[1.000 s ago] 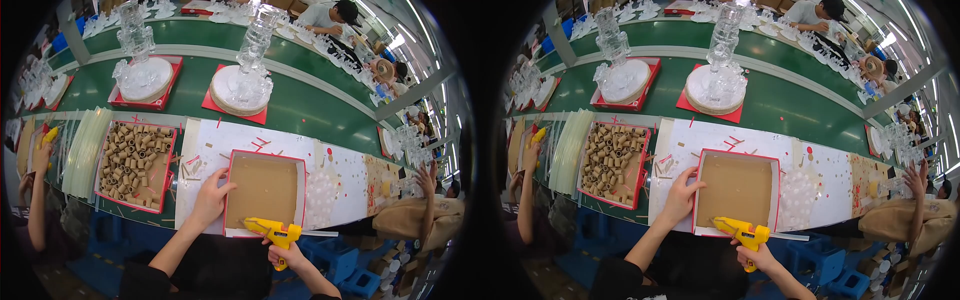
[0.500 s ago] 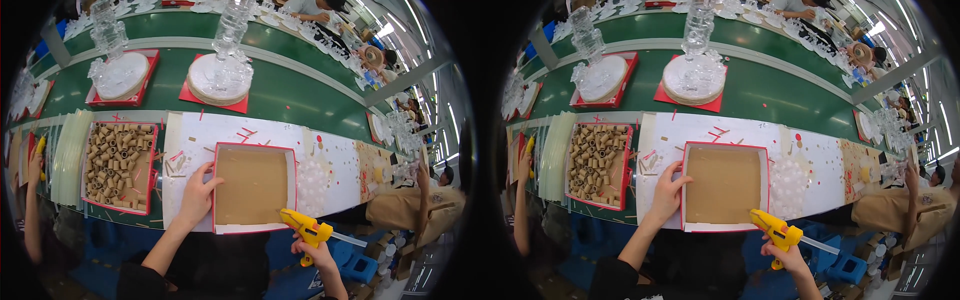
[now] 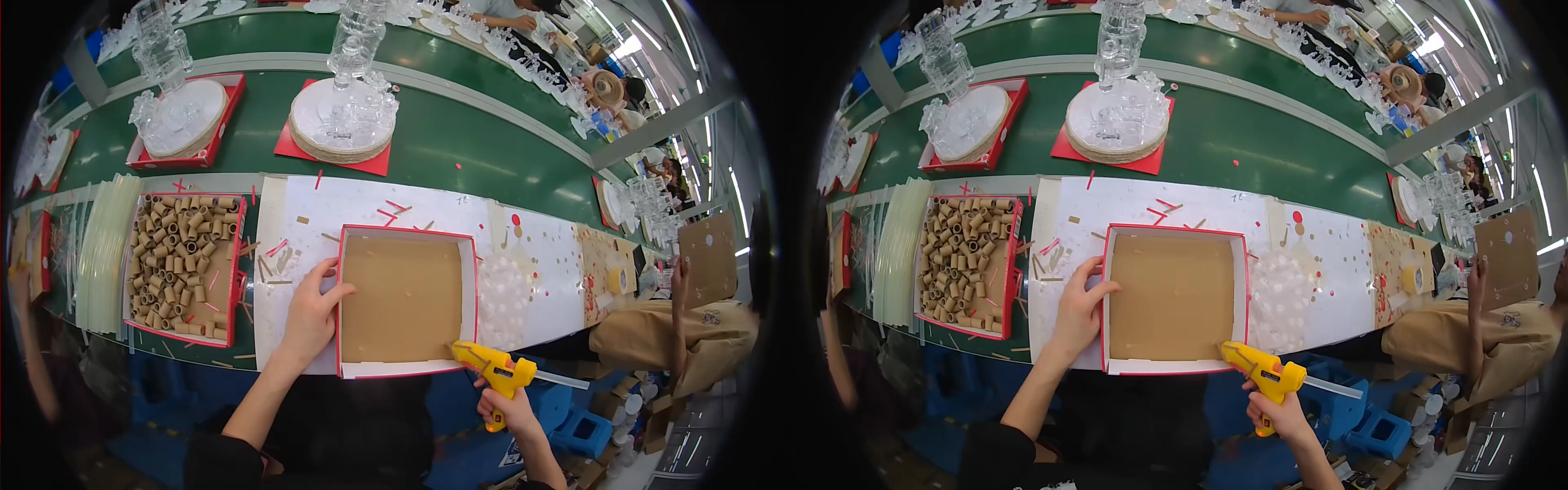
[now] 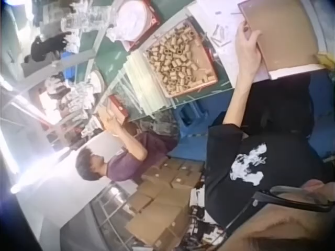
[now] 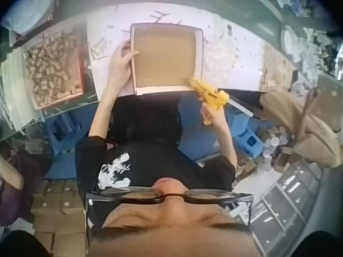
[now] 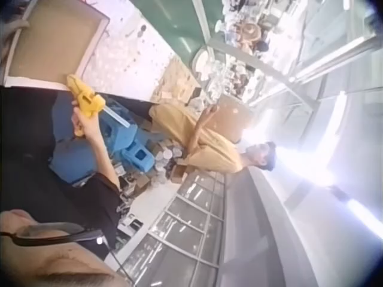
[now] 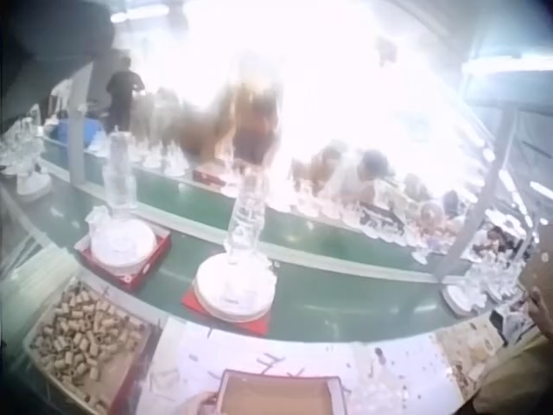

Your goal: Assembling glass fixtures using a hot glue gun on an assembly line.

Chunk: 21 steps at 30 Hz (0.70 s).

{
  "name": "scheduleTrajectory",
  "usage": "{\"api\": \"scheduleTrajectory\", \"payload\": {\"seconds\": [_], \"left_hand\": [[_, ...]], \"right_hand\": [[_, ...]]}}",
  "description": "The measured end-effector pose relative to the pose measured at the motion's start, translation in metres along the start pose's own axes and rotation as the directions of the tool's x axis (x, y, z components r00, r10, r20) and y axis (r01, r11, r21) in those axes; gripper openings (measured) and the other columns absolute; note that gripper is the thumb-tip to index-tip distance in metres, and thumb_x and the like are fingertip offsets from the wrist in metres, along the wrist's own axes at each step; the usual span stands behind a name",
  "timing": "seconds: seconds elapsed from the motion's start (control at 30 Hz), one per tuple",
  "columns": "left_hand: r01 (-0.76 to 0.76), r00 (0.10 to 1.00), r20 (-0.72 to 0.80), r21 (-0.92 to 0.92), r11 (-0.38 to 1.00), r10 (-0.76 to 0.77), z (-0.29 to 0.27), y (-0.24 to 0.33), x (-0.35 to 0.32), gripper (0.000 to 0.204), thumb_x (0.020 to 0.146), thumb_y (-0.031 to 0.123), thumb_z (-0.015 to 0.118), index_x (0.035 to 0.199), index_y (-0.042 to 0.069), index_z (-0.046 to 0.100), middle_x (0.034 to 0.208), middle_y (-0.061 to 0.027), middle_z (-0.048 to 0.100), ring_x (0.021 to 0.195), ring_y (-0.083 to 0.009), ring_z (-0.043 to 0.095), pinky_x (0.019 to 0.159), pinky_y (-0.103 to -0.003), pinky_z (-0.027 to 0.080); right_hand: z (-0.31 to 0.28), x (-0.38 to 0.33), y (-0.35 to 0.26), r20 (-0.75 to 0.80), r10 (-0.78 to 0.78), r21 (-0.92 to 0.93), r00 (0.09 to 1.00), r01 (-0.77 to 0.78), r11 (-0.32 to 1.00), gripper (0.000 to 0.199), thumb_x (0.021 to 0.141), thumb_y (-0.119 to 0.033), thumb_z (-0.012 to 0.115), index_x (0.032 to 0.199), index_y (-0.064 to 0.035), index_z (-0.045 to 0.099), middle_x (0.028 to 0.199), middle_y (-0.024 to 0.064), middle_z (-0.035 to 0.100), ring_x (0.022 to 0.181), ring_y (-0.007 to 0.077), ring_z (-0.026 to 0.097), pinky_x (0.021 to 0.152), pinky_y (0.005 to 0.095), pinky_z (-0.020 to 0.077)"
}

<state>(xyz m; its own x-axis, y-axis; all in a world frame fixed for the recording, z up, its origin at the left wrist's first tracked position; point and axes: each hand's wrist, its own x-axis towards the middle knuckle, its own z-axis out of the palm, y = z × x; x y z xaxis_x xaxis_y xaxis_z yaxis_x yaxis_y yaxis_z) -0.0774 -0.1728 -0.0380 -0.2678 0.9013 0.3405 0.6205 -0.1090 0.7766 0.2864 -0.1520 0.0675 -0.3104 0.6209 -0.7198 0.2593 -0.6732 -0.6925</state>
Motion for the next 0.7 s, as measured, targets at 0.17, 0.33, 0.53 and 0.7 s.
{"api": "scheduleTrajectory", "payload": {"seconds": [0.17, 0.33, 0.53, 0.7], "left_hand": [[-0.024, 1.000, -0.001, -0.006, 1.000, 0.024, 0.004, -0.003, 0.003, 0.032, 0.071, -0.008, 0.061, 0.099, 0.008, 0.066, 0.127, -0.0200, 0.053, 0.106, -0.0358, 0.058, 0.089, -0.041, 0.049], [0.039, 0.999, 0.031, -0.017, 0.999, -0.039, 0.003, 0.001, 0.001, 0.032, 0.073, -0.013, 0.057, 0.097, 0.006, 0.067, 0.129, -0.0200, 0.051, 0.112, -0.0347, 0.057, 0.093, -0.039, 0.048], [0.057, 0.982, -0.172, -0.110, 0.992, -0.075, -0.006, -0.004, -0.001, 0.027, 0.081, -0.013, 0.051, 0.102, -0.001, 0.062, 0.121, -0.0187, 0.055, 0.109, -0.0310, 0.059, 0.091, -0.035, 0.048], [-0.059, 0.998, -0.037, -0.020, 0.998, 0.058, -0.048, 0.056, -0.019, 0.023, 0.078, -0.008, 0.060, 0.099, 0.000, 0.062, 0.096, -0.0143, 0.064, 0.091, -0.0305, 0.064, 0.081, -0.036, 0.051]], "right_hand": [[-0.001, 0.000, 0.004, -0.006, -0.015, 0.022, 1.000, 0.015, 1.000, 0.023, 0.086, -0.005, 0.064, 0.106, -0.0026, 0.053, 0.064, 0.0024, 0.049, 0.052, 0.0109, 0.051, 0.049, 0.0245, 0.0445], [0.001, -0.007, -0.001, -0.009, 0.017, 0.003, 1.000, -0.017, 1.000, 0.025, 0.085, -0.005, 0.064, 0.107, -0.0027, 0.053, 0.068, 0.0029, 0.052, 0.054, 0.0112, 0.052, 0.050, 0.0247, 0.0449], [-0.010, 0.009, 0.003, 0.135, -0.200, 0.148, 0.970, 0.180, 0.972, 0.039, 0.084, -0.014, 0.068, 0.116, -0.0016, 0.051, 0.077, 0.0067, 0.059, 0.071, 0.0167, 0.062, 0.068, 0.0300, 0.0517], [-0.023, 0.033, 0.005, -0.027, -0.467, 0.144, 0.884, 0.465, 0.873, 0.044, 0.085, -0.023, 0.067, 0.118, 0.0009, 0.050, 0.081, 0.0085, 0.061, 0.085, 0.0235, 0.063, 0.071, 0.0306, 0.0525]]}}
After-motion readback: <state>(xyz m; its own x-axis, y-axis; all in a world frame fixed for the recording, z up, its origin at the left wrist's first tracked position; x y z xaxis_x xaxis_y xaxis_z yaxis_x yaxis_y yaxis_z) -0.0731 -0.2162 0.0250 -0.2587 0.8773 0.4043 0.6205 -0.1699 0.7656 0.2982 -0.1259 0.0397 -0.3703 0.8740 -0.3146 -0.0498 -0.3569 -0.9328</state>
